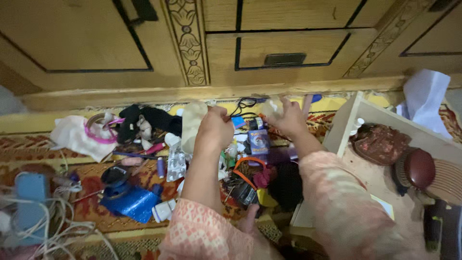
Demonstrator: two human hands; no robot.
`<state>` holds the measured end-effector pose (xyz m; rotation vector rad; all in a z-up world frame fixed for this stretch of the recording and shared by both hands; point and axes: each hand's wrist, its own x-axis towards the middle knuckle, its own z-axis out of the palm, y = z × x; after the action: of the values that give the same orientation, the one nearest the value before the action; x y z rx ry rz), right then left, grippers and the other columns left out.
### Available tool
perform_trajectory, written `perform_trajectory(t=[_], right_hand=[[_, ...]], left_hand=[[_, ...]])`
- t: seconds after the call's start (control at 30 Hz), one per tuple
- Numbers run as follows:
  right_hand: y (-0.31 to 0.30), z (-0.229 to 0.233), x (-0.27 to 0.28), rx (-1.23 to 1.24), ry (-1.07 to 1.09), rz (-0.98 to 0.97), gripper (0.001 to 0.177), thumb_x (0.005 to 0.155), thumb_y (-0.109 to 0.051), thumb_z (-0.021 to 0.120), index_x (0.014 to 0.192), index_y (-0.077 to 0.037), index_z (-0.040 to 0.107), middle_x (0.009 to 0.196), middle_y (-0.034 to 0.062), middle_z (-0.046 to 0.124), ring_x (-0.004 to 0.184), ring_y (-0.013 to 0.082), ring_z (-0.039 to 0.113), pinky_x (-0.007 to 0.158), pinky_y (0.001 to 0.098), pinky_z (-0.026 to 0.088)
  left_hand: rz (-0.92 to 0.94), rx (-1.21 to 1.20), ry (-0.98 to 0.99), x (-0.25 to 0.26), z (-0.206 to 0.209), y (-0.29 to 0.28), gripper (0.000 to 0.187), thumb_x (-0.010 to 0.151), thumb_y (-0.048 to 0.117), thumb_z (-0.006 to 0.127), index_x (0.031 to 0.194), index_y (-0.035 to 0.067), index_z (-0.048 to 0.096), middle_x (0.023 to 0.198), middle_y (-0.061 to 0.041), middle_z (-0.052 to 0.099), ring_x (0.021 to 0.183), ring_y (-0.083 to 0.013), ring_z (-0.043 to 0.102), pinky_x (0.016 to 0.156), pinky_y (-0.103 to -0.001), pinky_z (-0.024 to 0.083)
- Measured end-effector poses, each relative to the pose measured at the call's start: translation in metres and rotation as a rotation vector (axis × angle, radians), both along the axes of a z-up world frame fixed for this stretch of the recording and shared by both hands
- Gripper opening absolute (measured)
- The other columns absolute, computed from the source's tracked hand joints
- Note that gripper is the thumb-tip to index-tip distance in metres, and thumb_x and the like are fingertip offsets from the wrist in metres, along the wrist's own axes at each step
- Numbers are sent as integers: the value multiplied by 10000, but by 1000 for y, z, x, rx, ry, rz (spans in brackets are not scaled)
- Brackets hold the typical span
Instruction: The person sits on the floor and sorts through a cluttered pile of miscellaneous items, including papers, hair accessories, and small containers. They pick up and place items into an open drawer, organizing the contents.
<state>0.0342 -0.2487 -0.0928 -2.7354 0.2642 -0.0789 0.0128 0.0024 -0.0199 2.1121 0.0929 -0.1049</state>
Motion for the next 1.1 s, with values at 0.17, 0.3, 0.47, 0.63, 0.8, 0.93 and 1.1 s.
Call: perform_trajectory(t=[0.17, 0.3, 0.47, 0.63, 0.8, 0.93, 1.1], right_hand=[[50, 36, -47, 1049, -56, 501, 844, 745, -281, 885, 1462, -51, 504, 1338, 119, 646, 1230, 215, 619, 1085, 382, 479], [75, 74, -73, 708, -233, 602, 865, 697, -306, 924, 1425, -27, 550, 1283, 124, 647, 1220, 244, 627, 1058, 384, 490], [88, 107, -97, 350, -492, 500, 893, 620, -354, 972, 1340, 2, 583, 1224, 189, 620, 1160, 334, 616, 989, 408, 494], [66, 109, -95, 445, -421, 377, 667, 613, -350, 948, 1136, -20, 697, 1074, 136, 698, 1013, 260, 709, 904, 356, 573], [51, 111, -92, 516, -373, 246, 452, 837, -385, 851, 1150, -71, 764, 1086, 59, 768, 1035, 159, 781, 956, 319, 617], [59, 119, -103, 389, -486, 493, 847, 628, -382, 952, 1319, -5, 642, 1115, 144, 647, 1018, 254, 673, 890, 382, 551], [75, 127, -105, 371, -579, 497, 772, 676, -365, 937, 1276, 14, 634, 1145, 160, 644, 1030, 299, 667, 890, 387, 555]], left_hand=[[109, -611, 563, 2, -3, 5, 624, 1004, 373, 635, 1545, 305, 331, 1441, -80, 526, 1155, -418, 573, 899, -597, 490], [-217, -985, 564, -6, 3, 8, 496, 971, 440, 608, 1362, 141, 553, 1187, -152, 633, 972, -323, 650, 731, -506, 542], [-274, -1255, 608, -5, 0, 1, 726, 962, 665, 342, 1287, 72, 607, 1129, -107, 700, 926, -272, 684, 727, -376, 599], [-377, -1297, 678, -4, 4, -6, 564, 1055, 556, 415, 1282, 82, 621, 1137, -108, 701, 957, -252, 692, 731, -384, 556], [-351, -1216, 666, -7, 8, -11, 543, 1018, 546, 433, 1235, 81, 612, 1111, -97, 683, 968, -272, 672, 811, -475, 586], [-355, -1268, 569, -4, 3, -19, 559, 1025, 535, 436, 1292, 80, 621, 1159, -114, 683, 1022, -275, 657, 845, -441, 563], [-272, -1254, 521, 5, -8, -19, 558, 1077, 508, 464, 1325, 32, 615, 1195, -153, 681, 1058, -296, 649, 894, -454, 548]])
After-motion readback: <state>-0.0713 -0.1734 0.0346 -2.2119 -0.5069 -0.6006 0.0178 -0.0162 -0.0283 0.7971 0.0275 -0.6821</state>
